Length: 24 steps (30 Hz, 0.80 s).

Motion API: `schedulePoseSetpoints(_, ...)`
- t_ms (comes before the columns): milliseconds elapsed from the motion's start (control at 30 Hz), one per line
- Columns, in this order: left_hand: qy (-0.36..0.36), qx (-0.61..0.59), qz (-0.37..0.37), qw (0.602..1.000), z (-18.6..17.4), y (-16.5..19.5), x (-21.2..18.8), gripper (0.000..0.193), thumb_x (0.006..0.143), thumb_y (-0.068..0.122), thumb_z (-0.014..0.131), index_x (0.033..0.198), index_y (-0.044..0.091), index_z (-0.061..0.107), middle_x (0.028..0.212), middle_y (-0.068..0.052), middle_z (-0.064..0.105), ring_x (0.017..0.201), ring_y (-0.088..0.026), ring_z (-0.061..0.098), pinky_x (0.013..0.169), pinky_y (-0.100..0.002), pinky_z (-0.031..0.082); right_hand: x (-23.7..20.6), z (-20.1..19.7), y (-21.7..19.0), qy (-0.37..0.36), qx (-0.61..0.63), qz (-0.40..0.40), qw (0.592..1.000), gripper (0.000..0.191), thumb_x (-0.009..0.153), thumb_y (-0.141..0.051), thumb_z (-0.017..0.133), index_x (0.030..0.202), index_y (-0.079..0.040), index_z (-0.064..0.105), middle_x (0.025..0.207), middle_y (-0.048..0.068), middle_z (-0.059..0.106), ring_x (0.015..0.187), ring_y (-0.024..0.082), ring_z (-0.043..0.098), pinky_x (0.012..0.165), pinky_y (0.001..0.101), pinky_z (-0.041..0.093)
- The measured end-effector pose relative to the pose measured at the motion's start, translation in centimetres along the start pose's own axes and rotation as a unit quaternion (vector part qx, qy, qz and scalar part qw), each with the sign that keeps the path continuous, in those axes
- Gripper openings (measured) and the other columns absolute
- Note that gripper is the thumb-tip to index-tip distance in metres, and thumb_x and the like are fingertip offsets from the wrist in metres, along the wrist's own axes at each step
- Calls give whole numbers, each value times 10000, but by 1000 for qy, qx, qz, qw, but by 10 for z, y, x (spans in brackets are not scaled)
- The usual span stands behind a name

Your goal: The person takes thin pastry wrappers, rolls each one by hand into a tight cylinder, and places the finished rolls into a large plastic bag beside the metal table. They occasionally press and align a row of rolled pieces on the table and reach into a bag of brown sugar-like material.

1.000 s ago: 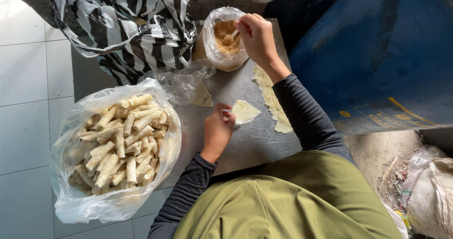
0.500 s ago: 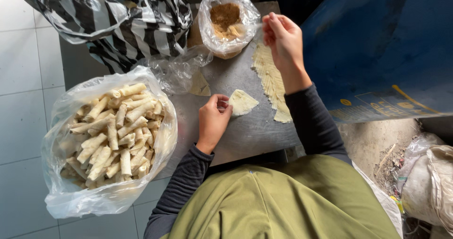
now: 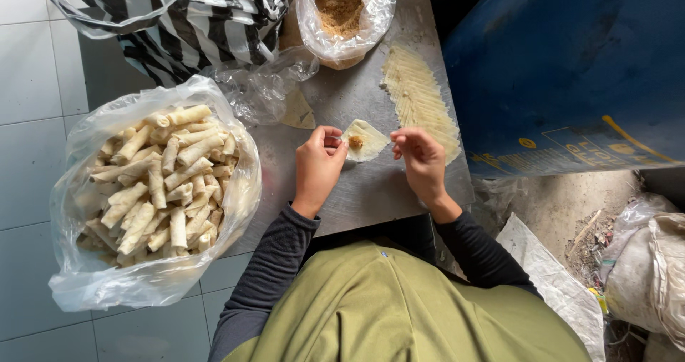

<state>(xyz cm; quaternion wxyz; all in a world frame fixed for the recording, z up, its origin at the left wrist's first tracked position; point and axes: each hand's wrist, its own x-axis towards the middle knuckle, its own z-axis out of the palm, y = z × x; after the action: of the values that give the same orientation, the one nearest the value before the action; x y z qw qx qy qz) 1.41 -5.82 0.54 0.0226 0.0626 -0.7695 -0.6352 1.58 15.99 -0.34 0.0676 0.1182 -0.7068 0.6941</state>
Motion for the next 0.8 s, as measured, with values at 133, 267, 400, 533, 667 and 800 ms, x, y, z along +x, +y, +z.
schedulePoseSetpoints(133, -4, 6, 1, 1000, 0, 2, -2, 203, 884, 82, 753, 1054, -2, 679, 866, -80, 753, 707, -111, 744, 625, -254, 583, -15, -7, -12, -45, -143, -114, 982, 175, 1020, 123, 593, 1104, 17, 702, 1069, 77, 671, 830, 108, 661, 728, 253, 568)
schedulePoseSetpoints(267, -4, 12, 24, 1000, 0, 6, -4, 202, 896, 75, 741, 1068, -4, 670, 891, -80, 749, 714, -108, 750, 627, -250, 598, -14, -20, -23, -43, -211, -176, 961, 146, 997, 109, 611, 1068, 18, 701, 1069, 90, 685, 847, 118, 687, 706, 264, 596)
schedulePoseSetpoints(400, 4, 29, 39, 999, 1, 8, -5, 201, 908, 93, 745, 1068, -3, 671, 866, -83, 748, 708, -114, 751, 617, -249, 602, 15, -24, -39, 28, -125, -183, 975, 112, 1066, 71, 603, 1119, -17, 648, 1043, 43, 641, 811, 101, 645, 691, 266, 581)
schedulePoseSetpoints(533, 13, 43, 40, 998, 3, 6, -8, 179, 935, 102, 722, 1068, -6, 672, 867, -104, 751, 695, -144, 752, 606, -269, 598, 95, -1, -59, 94, -88, -256, 958, 152, 1142, 7, 511, 1213, -26, 641, 1136, 62, 653, 837, 113, 625, 750, 264, 570)
schedulePoseSetpoints(667, 19, 71, 124, 990, 5, 5, -13, 167, 959, 47, 634, 1117, 13, 674, 930, -119, 763, 769, -191, 768, 681, -299, 603, 173, 45, -72, -14, -295, -308, 904, 401, 996, -2, 715, 1359, 25, 545, 1278, 170, 538, 977, 160, 610, 764, 241, 562)
schedulePoseSetpoints(800, 21, 110, 126, 986, 10, 8, -12, 189, 898, 89, 690, 1081, 41, 682, 904, -112, 752, 762, -240, 755, 684, -346, 595, 124, 52, -73, 14, -355, -208, 911, 275, 1004, -10, 728, 1243, -19, 593, 1188, 139, 597, 965, 222, 617, 812, 354, 536)
